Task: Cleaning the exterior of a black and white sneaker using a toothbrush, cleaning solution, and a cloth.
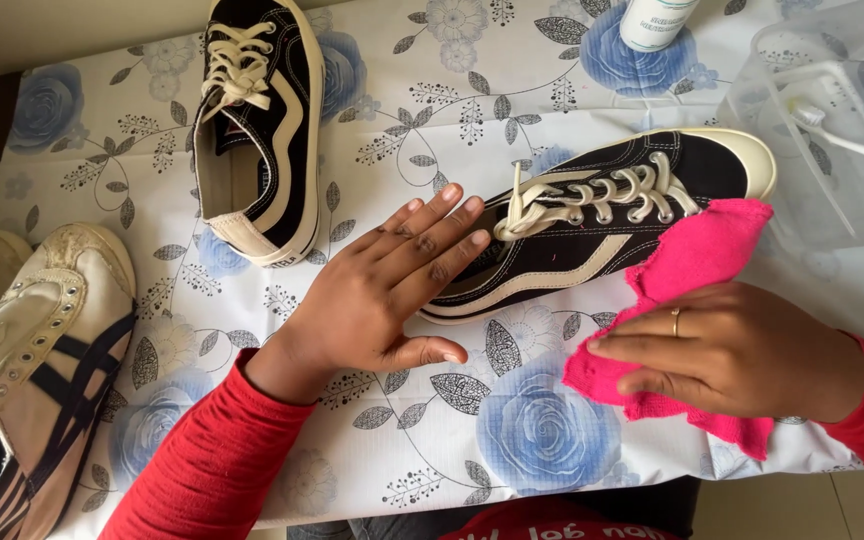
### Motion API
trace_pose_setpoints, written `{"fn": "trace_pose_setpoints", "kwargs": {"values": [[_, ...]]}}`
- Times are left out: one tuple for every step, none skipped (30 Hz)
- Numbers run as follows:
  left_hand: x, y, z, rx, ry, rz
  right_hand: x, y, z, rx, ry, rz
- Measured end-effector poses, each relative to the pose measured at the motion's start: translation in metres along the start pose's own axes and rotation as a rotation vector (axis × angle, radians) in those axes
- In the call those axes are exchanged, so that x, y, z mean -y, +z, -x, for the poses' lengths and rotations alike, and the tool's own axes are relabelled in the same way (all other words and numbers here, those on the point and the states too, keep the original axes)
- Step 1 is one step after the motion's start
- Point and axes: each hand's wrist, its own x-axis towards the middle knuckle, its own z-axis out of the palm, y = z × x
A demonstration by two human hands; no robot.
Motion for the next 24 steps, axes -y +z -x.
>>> {"fn": "trace_pose_setpoints", "kwargs": {"values": [[0.001,0.001,0.0,-0.003,0.006,0.005,0.0,0.0,-0.003,-0.033,0.013,0.091],[0.001,0.001,0.001,-0.006,0.013,0.011,0.001,0.0,-0.006,-0.067,0.025,0.182],[0.001,0.0,0.0,-0.005,0.012,0.008,0.004,-0.003,-0.018,-0.068,0.023,0.181],[0.0,0.0,0.0,-0.006,0.011,0.006,0.008,-0.006,-0.03,-0.114,0.04,0.219],[0.0,-0.001,0.0,-0.008,0.011,0.004,0.011,-0.01,-0.042,-0.159,0.058,0.257],[0.001,-0.001,-0.001,-0.008,0.01,0.002,0.013,-0.009,-0.052,-0.16,0.056,0.257],[0.001,-0.001,-0.001,-0.008,0.01,0.002,0.016,-0.009,-0.063,-0.183,0.05,0.278],[0.001,-0.002,0.0,-0.008,0.009,0.002,0.018,-0.008,-0.073,-0.205,0.044,0.299],[0.001,0.0,0.002,-0.009,0.005,0.002,0.024,-0.007,-0.083,-0.203,0.041,0.296],[0.001,0.002,0.003,-0.024,-0.001,0.02,0.03,-0.006,-0.094,-0.206,0.094,0.285],[0.003,0.003,0.005,-0.039,-0.004,0.034,0.036,-0.004,-0.105,-0.211,0.145,0.274],[0.005,0.004,0.006,-0.04,-0.007,0.032,0.038,0.0,-0.113,-0.211,0.141,0.274],[0.006,0.006,0.008,-0.052,0.001,0.057,0.04,0.005,-0.121,-0.225,0.178,0.264],[0.008,0.008,0.01,-0.064,0.009,0.082,0.042,0.01,-0.128,-0.24,0.215,0.254],[0.008,0.008,0.011,-0.068,0.007,0.08,0.041,0.015,-0.132,-0.238,0.211,0.255],[0.008,0.008,0.011,-0.068,0.018,0.108,0.039,0.021,-0.137,-0.28,0.198,0.232],[0.008,0.008,0.012,-0.071,0.026,0.136,0.038,0.026,-0.141,-0.319,0.182,0.208],[0.007,0.008,0.011,-0.077,0.02,0.133,0.038,0.027,-0.142,-0.314,0.175,0.208],[0.007,0.008,0.011,-0.055,0.016,0.116,0.038,0.028,-0.145,-0.377,0.167,0.18],[0.006,0.007,0.01,-0.032,0.011,0.099,0.038,0.029,-0.147,-0.439,0.16,0.151],[0.005,0.006,0.011,-0.035,0.004,0.096,0.038,0.03,-0.148,-0.436,0.153,0.148],[0.005,0.005,0.01,-0.036,0.003,0.102,0.038,0.03,-0.149,-0.445,0.152,0.085],[0.004,0.005,0.009,-0.035,0.006,0.111,0.037,0.03,-0.15,-0.456,0.157,0.024],[0.004,0.004,0.009,-0.036,0.004,0.11,0.036,0.031,-0.151,-0.454,0.155,0.023]]}}
